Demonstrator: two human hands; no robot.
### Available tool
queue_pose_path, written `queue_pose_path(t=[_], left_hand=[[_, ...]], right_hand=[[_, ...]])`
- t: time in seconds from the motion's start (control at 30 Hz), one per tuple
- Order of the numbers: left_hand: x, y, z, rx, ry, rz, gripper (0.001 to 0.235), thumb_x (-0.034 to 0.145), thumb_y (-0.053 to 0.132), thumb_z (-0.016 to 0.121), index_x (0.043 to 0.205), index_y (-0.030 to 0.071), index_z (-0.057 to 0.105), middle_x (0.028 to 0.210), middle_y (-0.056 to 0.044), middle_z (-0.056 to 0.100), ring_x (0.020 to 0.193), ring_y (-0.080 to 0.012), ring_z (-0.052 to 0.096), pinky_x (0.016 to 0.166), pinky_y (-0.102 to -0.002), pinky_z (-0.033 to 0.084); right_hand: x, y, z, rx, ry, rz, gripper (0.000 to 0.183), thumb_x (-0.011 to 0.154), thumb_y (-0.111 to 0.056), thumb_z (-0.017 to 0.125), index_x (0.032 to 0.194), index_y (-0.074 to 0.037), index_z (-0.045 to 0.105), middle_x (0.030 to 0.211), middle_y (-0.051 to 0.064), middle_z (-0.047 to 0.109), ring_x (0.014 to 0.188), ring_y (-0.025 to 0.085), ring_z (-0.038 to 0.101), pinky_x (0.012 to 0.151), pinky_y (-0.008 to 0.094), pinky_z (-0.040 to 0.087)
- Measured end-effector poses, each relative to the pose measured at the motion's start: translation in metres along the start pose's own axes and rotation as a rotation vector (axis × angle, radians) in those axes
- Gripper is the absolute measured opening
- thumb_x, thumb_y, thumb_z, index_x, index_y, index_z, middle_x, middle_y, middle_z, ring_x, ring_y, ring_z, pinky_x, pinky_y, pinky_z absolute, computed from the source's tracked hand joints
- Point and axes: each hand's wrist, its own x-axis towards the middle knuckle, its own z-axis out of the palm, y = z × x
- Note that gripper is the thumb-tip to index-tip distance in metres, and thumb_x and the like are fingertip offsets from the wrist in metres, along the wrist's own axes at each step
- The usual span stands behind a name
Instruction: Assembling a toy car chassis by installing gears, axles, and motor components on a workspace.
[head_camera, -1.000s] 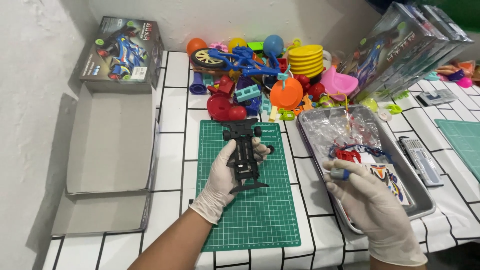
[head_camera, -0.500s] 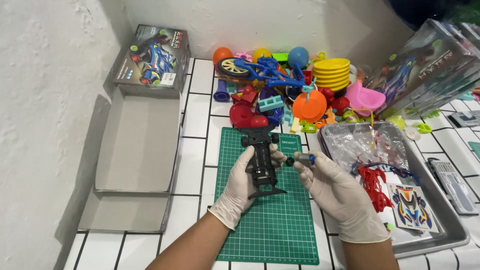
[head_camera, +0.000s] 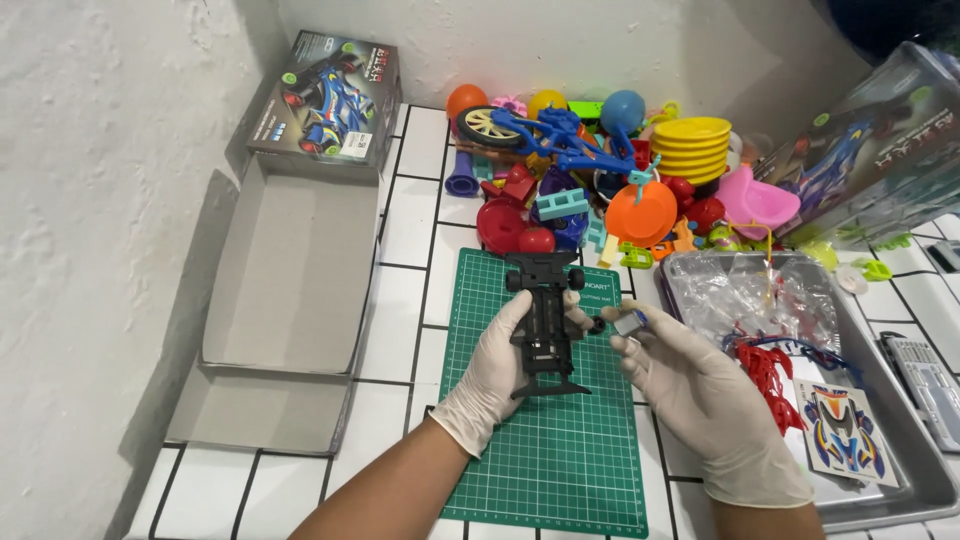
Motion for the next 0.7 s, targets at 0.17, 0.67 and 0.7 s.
queue_pose_path(t=[0.17,0.67,0.7], left_hand=[[-0.001,0.0,0.002,-0.188,-0.017,-0.118,0.05,0.106,0.029,0.053,0.141,-0.007,0.052,0.119,-0.018,0.067,0.1,-0.0261,0.068,0.095,-0.039,0.057],[-0.003,-0.004,0.004,-0.132,-0.07,-0.156,0.045,0.11,0.031,0.047,0.129,-0.007,0.06,0.113,-0.015,0.07,0.105,-0.0275,0.068,0.106,-0.044,0.053],[-0.003,-0.004,0.002,-0.133,-0.069,-0.154,0.045,0.11,0.031,0.047,0.129,-0.007,0.06,0.113,-0.015,0.07,0.105,-0.0275,0.068,0.106,-0.044,0.053]], right_hand=[[-0.005,0.0,-0.023,-0.294,-0.01,-0.057,0.048,0.088,0.0,0.061,0.135,0.007,0.059,0.124,0.021,0.063,0.09,0.024,0.061,0.071,0.026,0.05],[-0.03,0.001,0.018,-0.887,0.06,-0.207,0.036,0.08,0.002,0.082,0.115,-0.003,0.083,0.071,0.006,0.065,0.065,0.014,0.053,0.061,0.026,0.043],[-0.029,0.004,0.019,-0.888,0.057,-0.206,0.036,0.08,0.002,0.082,0.115,-0.003,0.083,0.071,0.006,0.065,0.065,0.014,0.053,0.061,0.026,0.043]])
